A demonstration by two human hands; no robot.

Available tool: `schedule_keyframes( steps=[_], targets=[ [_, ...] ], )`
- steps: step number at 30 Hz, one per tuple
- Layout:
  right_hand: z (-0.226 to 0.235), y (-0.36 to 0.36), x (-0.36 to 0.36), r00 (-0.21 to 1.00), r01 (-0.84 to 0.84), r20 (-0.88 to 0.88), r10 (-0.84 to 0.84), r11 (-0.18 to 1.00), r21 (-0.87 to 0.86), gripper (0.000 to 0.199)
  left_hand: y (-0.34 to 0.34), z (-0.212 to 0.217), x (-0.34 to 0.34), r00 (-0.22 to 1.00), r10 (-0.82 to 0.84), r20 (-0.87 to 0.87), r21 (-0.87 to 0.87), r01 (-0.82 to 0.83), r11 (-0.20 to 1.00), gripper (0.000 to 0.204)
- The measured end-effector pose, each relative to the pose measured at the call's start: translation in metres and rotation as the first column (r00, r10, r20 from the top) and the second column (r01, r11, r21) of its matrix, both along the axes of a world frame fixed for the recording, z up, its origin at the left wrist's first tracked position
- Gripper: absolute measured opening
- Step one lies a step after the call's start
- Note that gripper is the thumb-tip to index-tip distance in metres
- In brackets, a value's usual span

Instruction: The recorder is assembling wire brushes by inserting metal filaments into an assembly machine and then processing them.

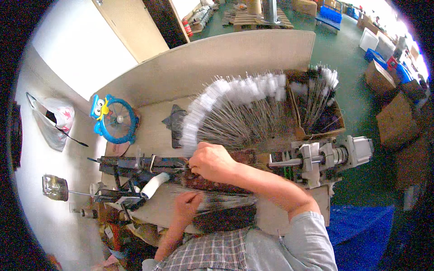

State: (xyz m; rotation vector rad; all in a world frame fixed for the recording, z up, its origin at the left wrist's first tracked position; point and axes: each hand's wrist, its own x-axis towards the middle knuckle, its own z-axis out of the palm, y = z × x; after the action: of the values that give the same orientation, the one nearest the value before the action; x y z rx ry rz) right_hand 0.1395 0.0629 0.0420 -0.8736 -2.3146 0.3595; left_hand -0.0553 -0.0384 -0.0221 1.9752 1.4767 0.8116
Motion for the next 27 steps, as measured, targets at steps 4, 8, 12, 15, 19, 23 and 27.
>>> schedule_keyframes(
  steps=[4, 8, 12, 15, 19, 23, 27],
  targets=[
    [-0.014, 0.005, -0.033, 0.995, 0.088, 0.051, -0.091, 0.994, 0.071, 0.007, 0.005, 0.010, -0.030, 0.702, 0.486, 0.520, -0.577, -0.131, 0.806, 0.027],
    [-0.014, 0.003, -0.044, 0.988, 0.137, 0.059, -0.143, 0.985, 0.103, 0.009, 0.017, 0.009, -0.048, 0.237, 0.630, 0.740, -0.658, 0.060, 0.751, 0.050],
    [-0.015, 0.003, -0.046, 0.975, 0.176, 0.122, -0.185, 0.981, 0.080, 0.009, 0.038, 0.011, -0.010, 0.334, 0.500, 0.799, -0.548, 0.064, 0.834, 0.042],
    [-0.007, 0.002, -0.047, 0.956, 0.188, 0.218, -0.198, 0.980, 0.066, 0.009, 0.045, -0.007, -0.017, 0.956, 0.240, 0.168, -0.297, -0.183, 0.937, 0.042],
    [-0.002, 0.003, -0.035, 0.979, 0.080, 0.177, -0.097, 0.992, 0.101, 0.009, 0.047, -0.001, -0.015, 0.969, 0.229, -0.093, -0.309, -0.247, 0.919, 0.038],
    [0.008, -0.026, -0.006, 0.976, 0.215, -0.072, -0.205, 0.961, 0.172, 0.003, 0.040, 0.000, 0.010, 0.713, 0.349, 0.609, -0.453, -0.048, 0.890, 0.026],
    [-0.026, -0.057, 0.006, 1.000, -0.003, -0.006, 0.002, 0.973, -0.230, 0.013, 0.028, -0.025, 0.027, 0.434, 0.424, 0.795, -0.477, 0.016, 0.879, 0.009]
  ],
)
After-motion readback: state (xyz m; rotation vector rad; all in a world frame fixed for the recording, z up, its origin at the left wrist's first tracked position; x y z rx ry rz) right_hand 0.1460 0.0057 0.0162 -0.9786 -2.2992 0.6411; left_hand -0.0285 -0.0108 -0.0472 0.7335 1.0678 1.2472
